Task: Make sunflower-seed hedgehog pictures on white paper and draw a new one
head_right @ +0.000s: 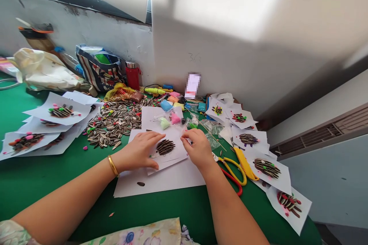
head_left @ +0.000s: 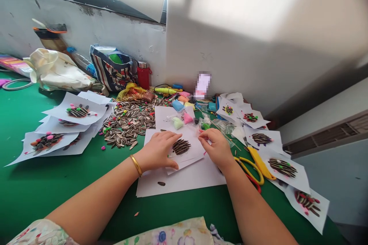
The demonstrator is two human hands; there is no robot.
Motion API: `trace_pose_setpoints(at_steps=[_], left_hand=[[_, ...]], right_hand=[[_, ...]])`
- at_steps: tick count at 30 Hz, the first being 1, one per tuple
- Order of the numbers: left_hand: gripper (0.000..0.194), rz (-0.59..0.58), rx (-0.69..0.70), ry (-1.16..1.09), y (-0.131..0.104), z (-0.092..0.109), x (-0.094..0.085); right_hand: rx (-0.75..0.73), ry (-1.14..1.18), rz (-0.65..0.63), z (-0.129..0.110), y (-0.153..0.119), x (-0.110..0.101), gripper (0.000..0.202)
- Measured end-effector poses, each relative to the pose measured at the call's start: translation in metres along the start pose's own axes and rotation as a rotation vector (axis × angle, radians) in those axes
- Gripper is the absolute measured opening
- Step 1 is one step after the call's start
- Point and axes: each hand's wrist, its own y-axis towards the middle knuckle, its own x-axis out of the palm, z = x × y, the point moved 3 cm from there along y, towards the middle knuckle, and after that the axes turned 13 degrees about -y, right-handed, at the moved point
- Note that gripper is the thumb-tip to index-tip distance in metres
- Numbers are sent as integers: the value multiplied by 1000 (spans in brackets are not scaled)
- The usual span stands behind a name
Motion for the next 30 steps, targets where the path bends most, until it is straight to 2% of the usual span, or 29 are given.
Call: trace_pose_setpoints(at_steps=[3,6,13,16,23,30], left_hand=[[111,-65,-1,79,-3,-3,12],[110,-70,-15,99,-3,-7,15],[100,-9,-41,101,0,-11,7],[100,-26,-50,73,1,-11,3],[80,-53,-85,54,1,-12,-6],[81,-52,-80,67,0,-14,-3]], right_hand=[[-9,14,-53,0,-6,7,8],[-39,24,-94,-3,-10,14,8],[-111,15,-156,-19,-15,31,9],[-162,-32,-167,-30,-17,38,8],[-249,-141,-149,-54,-19,54,11],[-348,-294,-182,-56,-21,57,6]])
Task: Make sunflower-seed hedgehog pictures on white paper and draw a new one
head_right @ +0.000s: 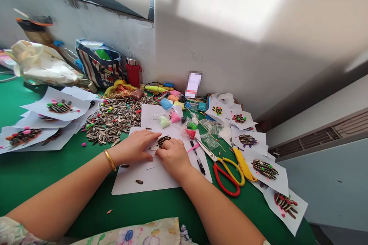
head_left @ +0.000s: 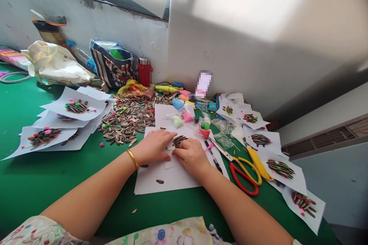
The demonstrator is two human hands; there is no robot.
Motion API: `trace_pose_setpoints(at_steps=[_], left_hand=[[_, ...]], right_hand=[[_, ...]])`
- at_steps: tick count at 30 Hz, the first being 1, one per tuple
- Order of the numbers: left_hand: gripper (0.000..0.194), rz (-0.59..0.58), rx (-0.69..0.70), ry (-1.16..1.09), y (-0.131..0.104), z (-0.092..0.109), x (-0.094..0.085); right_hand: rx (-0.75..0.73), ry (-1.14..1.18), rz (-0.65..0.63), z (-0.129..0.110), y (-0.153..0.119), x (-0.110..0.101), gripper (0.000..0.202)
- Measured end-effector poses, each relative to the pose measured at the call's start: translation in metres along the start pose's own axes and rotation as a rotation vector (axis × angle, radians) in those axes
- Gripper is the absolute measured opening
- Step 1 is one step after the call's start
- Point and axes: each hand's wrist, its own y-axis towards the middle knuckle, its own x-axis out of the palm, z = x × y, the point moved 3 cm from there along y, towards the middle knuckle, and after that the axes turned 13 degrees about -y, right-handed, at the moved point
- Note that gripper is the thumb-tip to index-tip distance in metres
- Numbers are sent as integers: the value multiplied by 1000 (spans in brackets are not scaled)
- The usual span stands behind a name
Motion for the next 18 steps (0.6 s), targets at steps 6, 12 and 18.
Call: trace_pose_setpoints(at_steps=[6,12,18], left_hand=[[83,-42,-41,27,0,2,-1],[83,-50,-45,29,1,2,-1],[84,-56,-49,33,1,3,-1]], right_hand=[[-9,-56,-15,4,-11,-10,16],[-8,8,-31,15,-12,-17,20],[247,-62,-116,60,-16,-29,16]])
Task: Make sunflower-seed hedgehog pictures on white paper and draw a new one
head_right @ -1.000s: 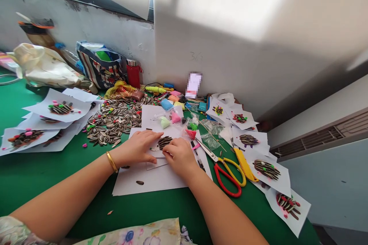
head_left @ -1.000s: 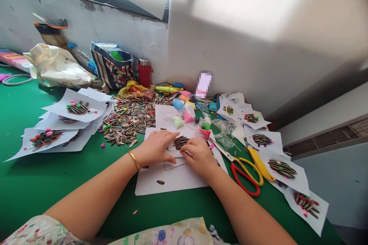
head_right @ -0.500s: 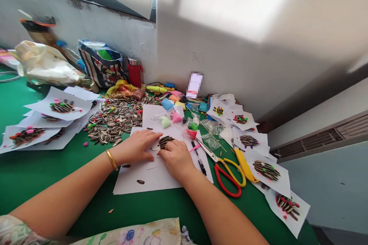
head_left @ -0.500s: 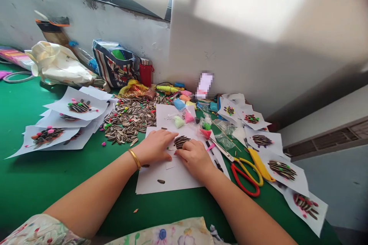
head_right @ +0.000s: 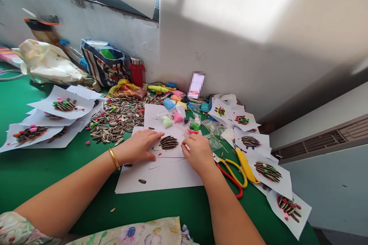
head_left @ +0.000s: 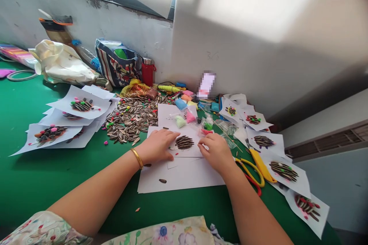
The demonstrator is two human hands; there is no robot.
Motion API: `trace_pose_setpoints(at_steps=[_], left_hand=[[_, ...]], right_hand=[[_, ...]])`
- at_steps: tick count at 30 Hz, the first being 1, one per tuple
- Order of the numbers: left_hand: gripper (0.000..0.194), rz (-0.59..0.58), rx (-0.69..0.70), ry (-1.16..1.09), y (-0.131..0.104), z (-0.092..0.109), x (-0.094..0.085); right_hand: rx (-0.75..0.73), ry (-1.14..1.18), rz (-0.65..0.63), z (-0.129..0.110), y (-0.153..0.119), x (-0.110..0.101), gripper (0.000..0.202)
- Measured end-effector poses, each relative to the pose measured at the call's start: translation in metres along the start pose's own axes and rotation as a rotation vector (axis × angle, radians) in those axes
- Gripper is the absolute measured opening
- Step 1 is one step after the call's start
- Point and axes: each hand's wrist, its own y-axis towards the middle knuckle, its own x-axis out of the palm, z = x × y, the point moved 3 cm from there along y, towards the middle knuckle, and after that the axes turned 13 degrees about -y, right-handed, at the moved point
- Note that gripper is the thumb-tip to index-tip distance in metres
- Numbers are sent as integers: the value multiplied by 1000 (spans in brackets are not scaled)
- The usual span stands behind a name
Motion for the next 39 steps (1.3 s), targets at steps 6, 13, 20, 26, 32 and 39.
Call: trace_pose_setpoints(at_steps=[6,13,20,26,32,39], left_hand=[[83,-7,-11,0,0,0,-1],[81,-8,-21,9,-1,-1,0],[82,-9,-20,28,0,2,-1],[86,-10,-20,37,0,0,0],[87,-3,-32,11,-1,-1,2],[89,1,-35,-7,-1,0,2]], right_hand=[[-25,-102,-323,8,-3,-2,20],[-52,-144,-428,-3,-3,-7,24],[-11,-74,-320,6,0,0,26],[160,-65,-80,21,24,-18,28],[270,-126,-213,63,85,-15,35],[254,-68,-417,78,127,18,32]])
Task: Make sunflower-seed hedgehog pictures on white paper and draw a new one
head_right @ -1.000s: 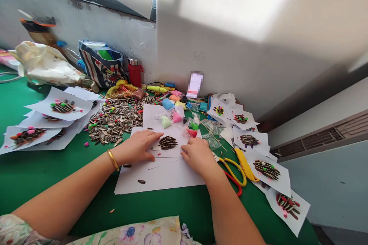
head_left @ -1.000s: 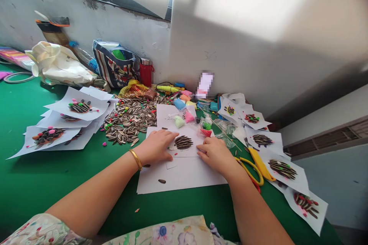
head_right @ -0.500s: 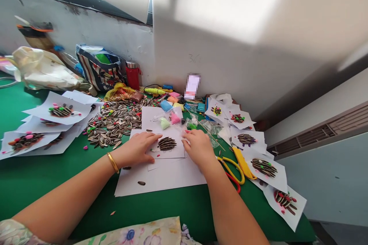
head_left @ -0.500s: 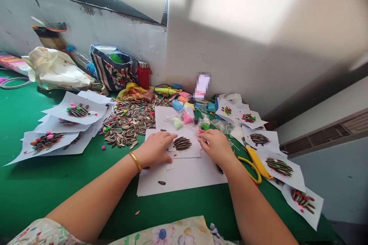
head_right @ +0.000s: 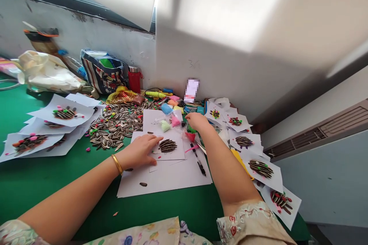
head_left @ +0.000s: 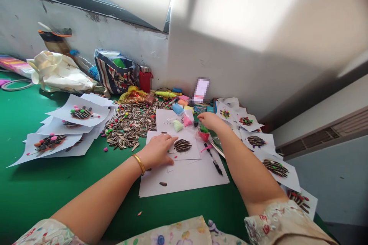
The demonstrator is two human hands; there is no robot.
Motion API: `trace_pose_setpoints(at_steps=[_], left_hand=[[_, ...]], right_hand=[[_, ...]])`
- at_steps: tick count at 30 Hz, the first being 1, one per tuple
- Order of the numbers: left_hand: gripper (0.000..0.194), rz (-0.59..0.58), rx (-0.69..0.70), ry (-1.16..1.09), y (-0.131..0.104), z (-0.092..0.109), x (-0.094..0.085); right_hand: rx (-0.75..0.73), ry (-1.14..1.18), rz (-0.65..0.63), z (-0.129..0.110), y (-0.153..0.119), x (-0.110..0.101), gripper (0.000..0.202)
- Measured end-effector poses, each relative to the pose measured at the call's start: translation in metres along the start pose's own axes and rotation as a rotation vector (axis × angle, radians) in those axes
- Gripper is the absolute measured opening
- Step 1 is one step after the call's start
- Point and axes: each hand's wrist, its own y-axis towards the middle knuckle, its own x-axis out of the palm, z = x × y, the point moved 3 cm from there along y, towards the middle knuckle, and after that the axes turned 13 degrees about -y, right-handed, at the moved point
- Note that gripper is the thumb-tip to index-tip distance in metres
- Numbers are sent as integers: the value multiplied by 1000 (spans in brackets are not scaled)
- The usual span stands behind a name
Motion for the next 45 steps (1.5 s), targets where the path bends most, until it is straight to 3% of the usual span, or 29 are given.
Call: trace_pose_setpoints(at_steps=[9,15,20,29,37,45], left_hand=[[89,5,8,-4,0,-1,1],[88,5,8,5,-1,0,1],[88,4,9,-1,-1,-1,1],[86,11,19,-13,0,-2,1],[81,27,4,-10,0,1,-1],[68,63,9,-35,2,0,-2]], right_hand=[[-20,37,-52,10,15,-10,35],[-59,-21,-141,-2,15,8,40],[-26,-64,-80,-5,13,16,25],[23,14,44,9,-1,2,12],[93,240,74,20,-10,-3,14],[101,443,81,6,-21,0,8]])
